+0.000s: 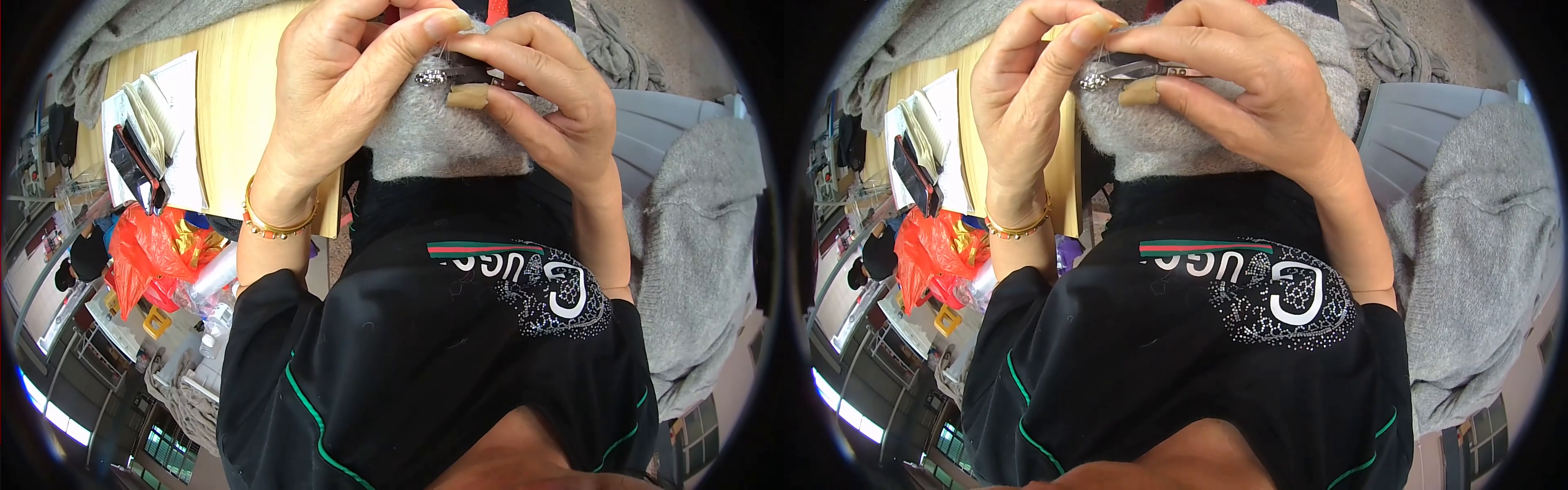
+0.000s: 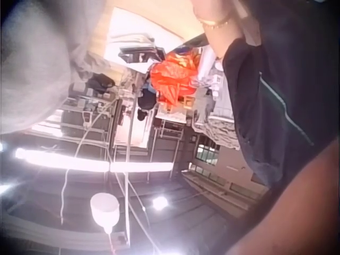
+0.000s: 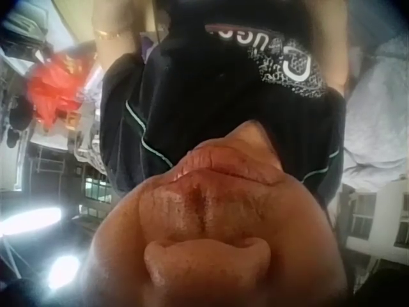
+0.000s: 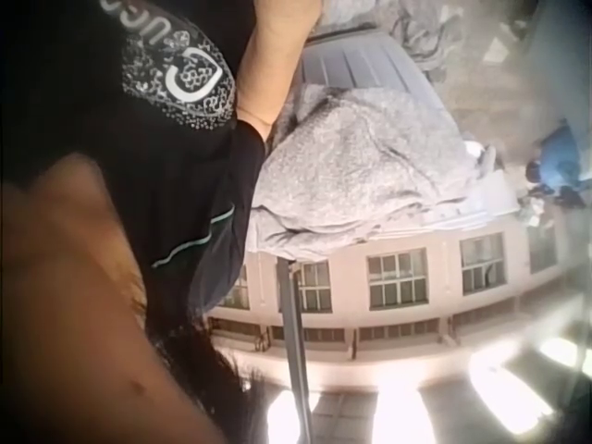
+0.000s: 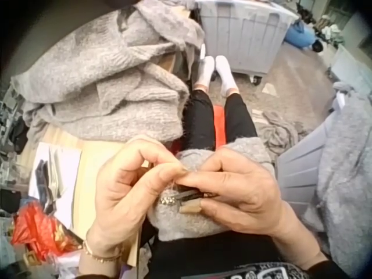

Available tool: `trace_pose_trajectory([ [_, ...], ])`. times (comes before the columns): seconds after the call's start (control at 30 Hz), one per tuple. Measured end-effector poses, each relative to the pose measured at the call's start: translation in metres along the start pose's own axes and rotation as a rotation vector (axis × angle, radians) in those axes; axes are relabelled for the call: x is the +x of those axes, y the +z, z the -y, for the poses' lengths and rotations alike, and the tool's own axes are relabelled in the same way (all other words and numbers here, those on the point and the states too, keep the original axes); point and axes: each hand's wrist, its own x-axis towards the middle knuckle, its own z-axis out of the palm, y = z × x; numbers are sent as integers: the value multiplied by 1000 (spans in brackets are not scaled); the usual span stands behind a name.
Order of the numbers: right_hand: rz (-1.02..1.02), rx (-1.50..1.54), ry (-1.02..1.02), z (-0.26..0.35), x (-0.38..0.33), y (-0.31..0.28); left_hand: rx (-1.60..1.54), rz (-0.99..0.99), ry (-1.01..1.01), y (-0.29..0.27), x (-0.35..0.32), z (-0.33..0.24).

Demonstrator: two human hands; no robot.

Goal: Trim loose threads and inspect garment pieces using small nippers.

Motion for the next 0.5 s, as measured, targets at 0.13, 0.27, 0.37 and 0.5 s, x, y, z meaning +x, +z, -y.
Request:
trace_pose_trajectory([
  [0.13, -2, 89, 270, 17, 8, -5, 19, 24, 7, -4, 1, 3],
  [0.27, -11, -74, -138, -9, 2, 7, -186, 183, 393, -9, 27, 48],
  [0.37, -32, -52, -49, -8, -4, 8, -179, 191, 368, 2, 15, 19],
  [0.5, 15, -38, 99, -1, -10, 5, 91, 129, -37, -9, 1, 8],
])
